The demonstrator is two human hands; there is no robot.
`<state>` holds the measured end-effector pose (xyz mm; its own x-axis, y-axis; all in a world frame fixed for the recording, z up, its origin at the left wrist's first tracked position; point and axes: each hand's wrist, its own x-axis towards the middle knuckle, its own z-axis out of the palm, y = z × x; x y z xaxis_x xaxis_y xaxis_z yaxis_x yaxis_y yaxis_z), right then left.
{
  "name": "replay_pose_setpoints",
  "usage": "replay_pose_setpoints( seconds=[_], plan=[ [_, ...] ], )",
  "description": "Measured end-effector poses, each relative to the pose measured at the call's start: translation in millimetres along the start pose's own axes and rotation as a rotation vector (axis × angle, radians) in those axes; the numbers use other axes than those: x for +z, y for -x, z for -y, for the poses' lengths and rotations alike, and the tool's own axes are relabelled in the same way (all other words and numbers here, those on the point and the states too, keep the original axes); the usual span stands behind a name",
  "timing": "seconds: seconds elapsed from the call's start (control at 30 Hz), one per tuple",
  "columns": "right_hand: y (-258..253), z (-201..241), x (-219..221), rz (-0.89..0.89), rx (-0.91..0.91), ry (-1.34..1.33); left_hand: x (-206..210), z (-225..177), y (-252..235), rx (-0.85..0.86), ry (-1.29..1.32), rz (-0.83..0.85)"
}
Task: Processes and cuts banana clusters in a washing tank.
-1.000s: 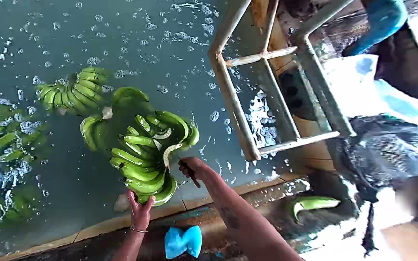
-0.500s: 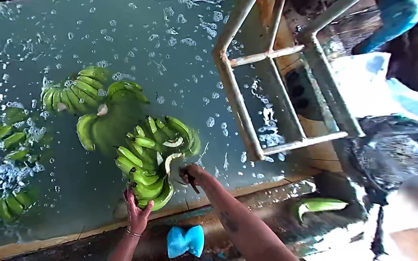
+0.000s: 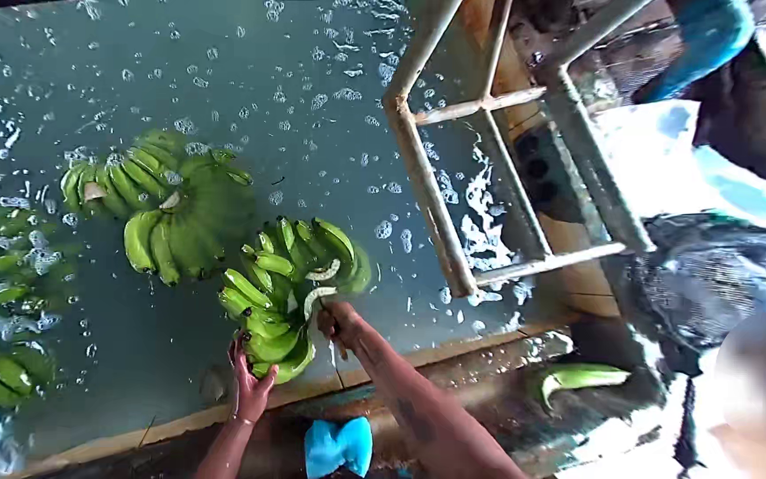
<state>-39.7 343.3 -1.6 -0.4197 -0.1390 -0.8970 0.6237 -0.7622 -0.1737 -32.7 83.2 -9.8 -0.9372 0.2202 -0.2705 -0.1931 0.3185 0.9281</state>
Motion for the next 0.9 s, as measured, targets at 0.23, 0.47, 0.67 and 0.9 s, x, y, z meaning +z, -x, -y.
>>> replay_pose_setpoints(
  seconds=[0.23, 0.47, 0.67, 0.9],
  plan=[
    [116.4, 37.3, 0.2, -0.497, -0.838, 1.201, -31.1, -51.8, -25.8, 0.333, -0.507, -0.166],
    [-1.7, 67.2, 8.4, -0.391, -0.614, 1.691, -10.7, -6.1, -65.9, 0.148, -1.181, 0.261],
    [25.4, 77.9, -17.7, -0.417, -0.584, 1.678, 35.6, -11.4, -84.0, -0.419, -1.048, 0.504],
    [329.7, -56.8, -94.4, -0.592, -0.863, 1.448, -30.4, -25.2, -113.3, -0.124, -0.916, 0.675]
  ],
)
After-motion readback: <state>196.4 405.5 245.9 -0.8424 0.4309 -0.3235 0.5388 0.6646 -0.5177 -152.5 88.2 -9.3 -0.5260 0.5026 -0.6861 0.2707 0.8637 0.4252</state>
